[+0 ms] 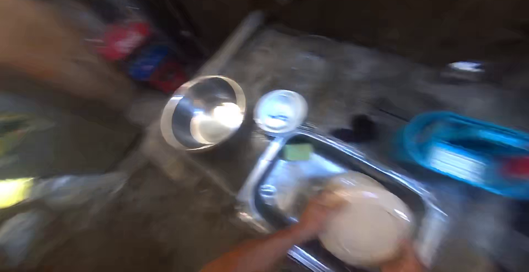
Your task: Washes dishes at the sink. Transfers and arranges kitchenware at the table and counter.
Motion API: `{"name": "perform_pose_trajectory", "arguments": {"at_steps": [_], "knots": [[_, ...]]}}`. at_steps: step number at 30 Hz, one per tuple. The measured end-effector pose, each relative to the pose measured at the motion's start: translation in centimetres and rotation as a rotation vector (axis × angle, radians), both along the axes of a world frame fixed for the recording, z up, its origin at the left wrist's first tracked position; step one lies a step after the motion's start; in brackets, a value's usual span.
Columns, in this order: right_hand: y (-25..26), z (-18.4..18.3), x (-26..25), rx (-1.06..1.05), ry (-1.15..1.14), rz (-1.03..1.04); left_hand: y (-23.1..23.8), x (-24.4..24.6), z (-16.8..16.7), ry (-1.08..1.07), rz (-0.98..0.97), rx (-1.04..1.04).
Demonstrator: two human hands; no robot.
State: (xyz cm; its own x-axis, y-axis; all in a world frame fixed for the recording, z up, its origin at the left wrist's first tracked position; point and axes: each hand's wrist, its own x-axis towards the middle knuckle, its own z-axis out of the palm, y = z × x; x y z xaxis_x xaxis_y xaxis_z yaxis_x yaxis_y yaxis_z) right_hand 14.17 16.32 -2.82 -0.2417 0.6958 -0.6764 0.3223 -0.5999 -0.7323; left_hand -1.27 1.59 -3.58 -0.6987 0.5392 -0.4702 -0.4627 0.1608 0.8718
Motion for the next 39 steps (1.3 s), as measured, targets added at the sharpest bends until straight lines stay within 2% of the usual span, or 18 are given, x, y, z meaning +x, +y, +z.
{"name": "perform_pose_trajectory", "arguments": {"at_steps": [2,5,7,10,13,17,19,23,27,30,31,34,36,39], "knots": [[0.8,-1.1,2.0,0.066,0.015,-0.002,1.9,0.4,-2.8,-0.03,0.089,-0.099],[1.3,0.6,4.1,0.113,0.138,-0.008,4.4,2.7,-6.0,-0.075,0.017,-0.212],[1.5,1.2,5.1,0.144,0.153,-0.082,5.9,4.6,-6.7,-0.123,-0.021,-0.237],[1.6,3.2,6.1,0.246,0.05,-0.163,7.5,6.8,-7.0,-0.166,-0.076,-0.231],[1.8,3.1,7.3,0.337,0.027,-0.204,9.4,8.0,-6.9,-0.109,-0.138,-0.257],[1.8,1.8,6.9,0.383,0.028,-0.308,10.6,9.6,-5.9,0.292,-0.393,-0.224],[1.5,1.7,6.1,0.436,0.022,-0.326,10.8,11.2,-4.9,0.57,-0.434,-0.23],[0.9,1.4,5.0,0.522,0.023,-0.331,10.4,13.5,-2.3,0.961,-0.544,-0.205],[1.5,1.4,4.9,0.348,0.193,-0.359,8.1,11.8,-3.4,1.298,-0.674,0.063],[1.5,0.8,3.9,0.23,0.286,-0.33,6.1,8.8,-4.3,1.454,-0.754,0.145],[1.3,0.6,3.6,0.202,0.306,-0.313,5.6,7.9,-4.6,1.464,-0.724,0.172],[1.2,-0.4,2.6,0.16,0.336,-0.225,5.0,5.5,-4.5,1.409,-0.474,0.187],[1.3,-1.3,2.4,0.25,0.293,-0.076,5.1,4.5,-4.5,1.266,-0.323,0.196],[1.7,-2.9,2.9,0.476,0.039,0.229,5.3,4.0,-3.8,0.927,-0.086,0.132]]}}
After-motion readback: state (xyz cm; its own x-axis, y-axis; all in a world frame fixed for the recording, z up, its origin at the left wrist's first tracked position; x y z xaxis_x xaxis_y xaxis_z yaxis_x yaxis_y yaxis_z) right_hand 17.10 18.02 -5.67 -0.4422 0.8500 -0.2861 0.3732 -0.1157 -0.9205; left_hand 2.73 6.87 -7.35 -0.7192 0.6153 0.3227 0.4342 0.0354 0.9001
